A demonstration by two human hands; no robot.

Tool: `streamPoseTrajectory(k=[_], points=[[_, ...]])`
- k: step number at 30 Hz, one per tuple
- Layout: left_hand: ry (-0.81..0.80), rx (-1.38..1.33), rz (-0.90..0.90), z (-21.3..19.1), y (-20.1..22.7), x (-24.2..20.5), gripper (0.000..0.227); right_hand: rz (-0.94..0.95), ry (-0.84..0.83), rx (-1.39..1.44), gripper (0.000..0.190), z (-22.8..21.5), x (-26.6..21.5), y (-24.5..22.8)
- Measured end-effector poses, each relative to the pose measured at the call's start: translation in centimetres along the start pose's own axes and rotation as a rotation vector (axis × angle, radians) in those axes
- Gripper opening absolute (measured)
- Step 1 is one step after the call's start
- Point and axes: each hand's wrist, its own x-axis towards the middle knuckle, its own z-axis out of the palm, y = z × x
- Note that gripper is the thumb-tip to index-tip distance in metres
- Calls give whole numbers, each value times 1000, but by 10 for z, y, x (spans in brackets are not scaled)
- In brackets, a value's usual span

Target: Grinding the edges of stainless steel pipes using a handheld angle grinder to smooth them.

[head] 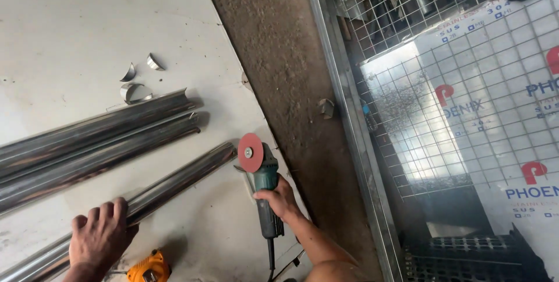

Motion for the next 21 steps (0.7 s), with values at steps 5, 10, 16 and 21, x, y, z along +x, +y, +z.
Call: streamPoseTrajectory(k=[5, 10, 16, 21], points=[[119, 1, 3, 13, -4, 8, 71, -47, 13, -53, 41, -6, -2, 1], [75, -25, 46, 2, -12, 20, 79, -10, 6, -68, 44, -4, -5, 0], [-73, -165, 27, -16, -12, 23, 79, 30, 15, -179, 46, -1, -6, -9], [-217, -196, 48, -33, -13, 23, 73, 52, -7, -194, 49, 0, 2, -5]])
